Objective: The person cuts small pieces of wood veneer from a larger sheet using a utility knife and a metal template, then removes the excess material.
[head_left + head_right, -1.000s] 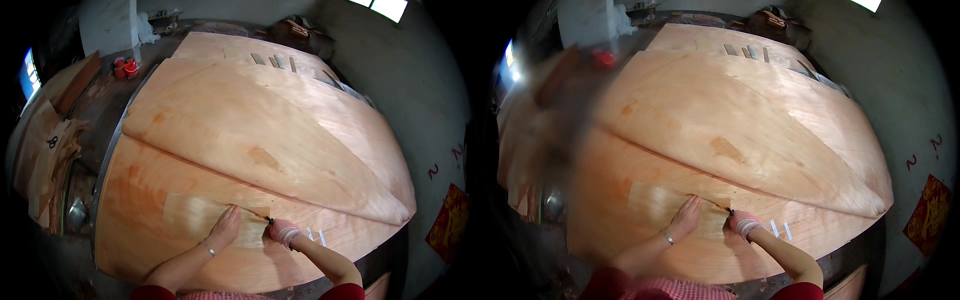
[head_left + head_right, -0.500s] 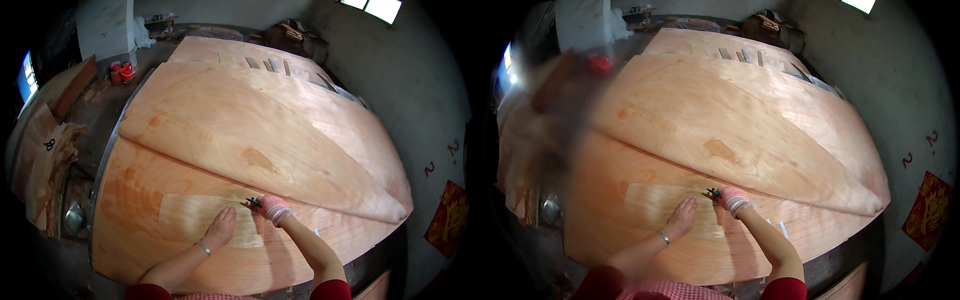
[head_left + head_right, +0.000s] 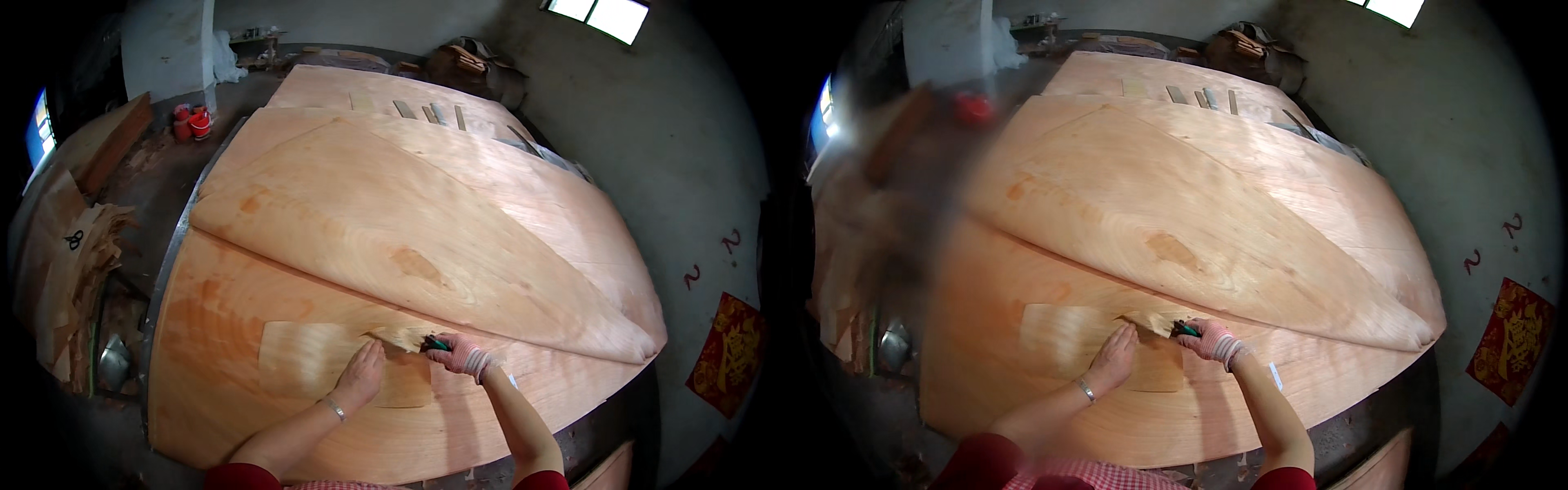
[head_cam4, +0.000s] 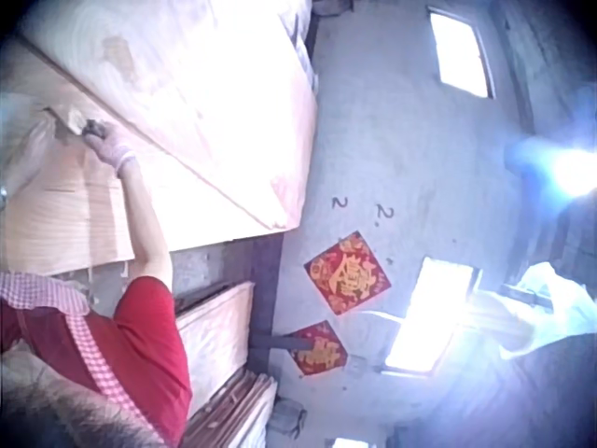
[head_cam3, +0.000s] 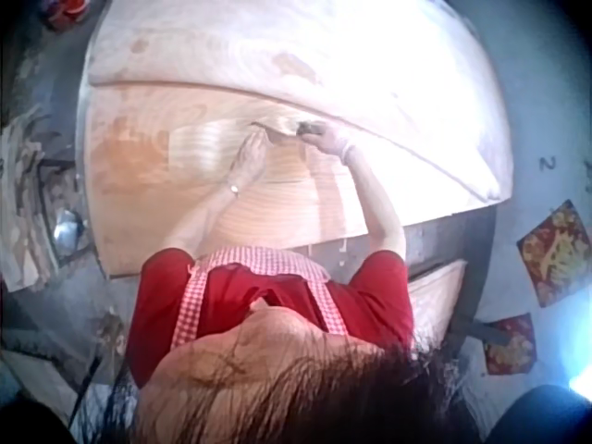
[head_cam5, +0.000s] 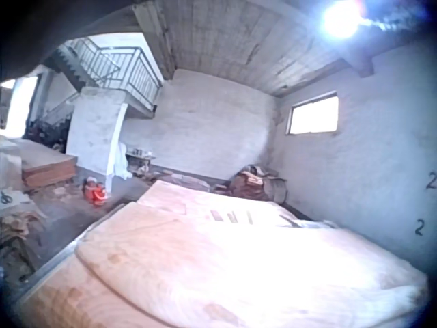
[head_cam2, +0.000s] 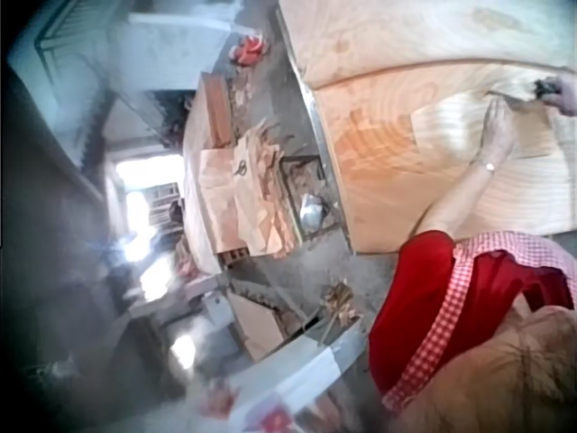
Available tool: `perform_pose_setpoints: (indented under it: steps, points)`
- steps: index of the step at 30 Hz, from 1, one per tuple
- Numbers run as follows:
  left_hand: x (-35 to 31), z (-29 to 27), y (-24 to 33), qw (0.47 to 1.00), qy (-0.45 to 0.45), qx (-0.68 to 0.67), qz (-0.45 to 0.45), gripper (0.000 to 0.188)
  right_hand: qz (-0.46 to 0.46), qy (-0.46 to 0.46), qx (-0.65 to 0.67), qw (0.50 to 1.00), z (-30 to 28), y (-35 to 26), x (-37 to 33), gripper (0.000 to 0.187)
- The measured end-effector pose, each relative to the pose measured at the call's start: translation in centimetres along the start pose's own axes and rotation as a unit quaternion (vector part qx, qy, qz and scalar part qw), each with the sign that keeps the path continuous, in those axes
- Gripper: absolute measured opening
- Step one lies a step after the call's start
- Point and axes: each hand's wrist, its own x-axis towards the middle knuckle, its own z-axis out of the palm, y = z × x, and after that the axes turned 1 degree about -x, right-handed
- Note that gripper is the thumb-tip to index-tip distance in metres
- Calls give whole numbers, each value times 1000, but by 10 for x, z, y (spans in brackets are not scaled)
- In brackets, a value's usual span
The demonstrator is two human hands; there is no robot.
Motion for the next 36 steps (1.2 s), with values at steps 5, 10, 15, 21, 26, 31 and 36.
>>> perform_pose_setpoints:
  steps: [5,10,15,21,26,31,36]
  points:
    - [-1,-3,1,1000,-18,4,5,39,29,-2,237,971,15,-29,-3,31]
    - [-1,-2,-1,1000,-7,1,0,37,45,-4,68,997,30,-43,12,45]
    - [3,-12,0,982,-9,-150,-112,35,-28,63,-74,995,38,-38,13,59]
    - [36,-35,-21,984,57,89,-143,34,29,25,-129,991,33,-44,9,74]
    - [43,-39,-55,986,-32,101,-125,23,56,22,-143,988,29,-61,1,75]
    - [48,-62,-54,994,-67,32,-83,16,2,58,-133,989,36,-40,9,76]
    - [27,-103,-23,997,-79,19,2,10,39,8,4,999,26,-46,6,77]
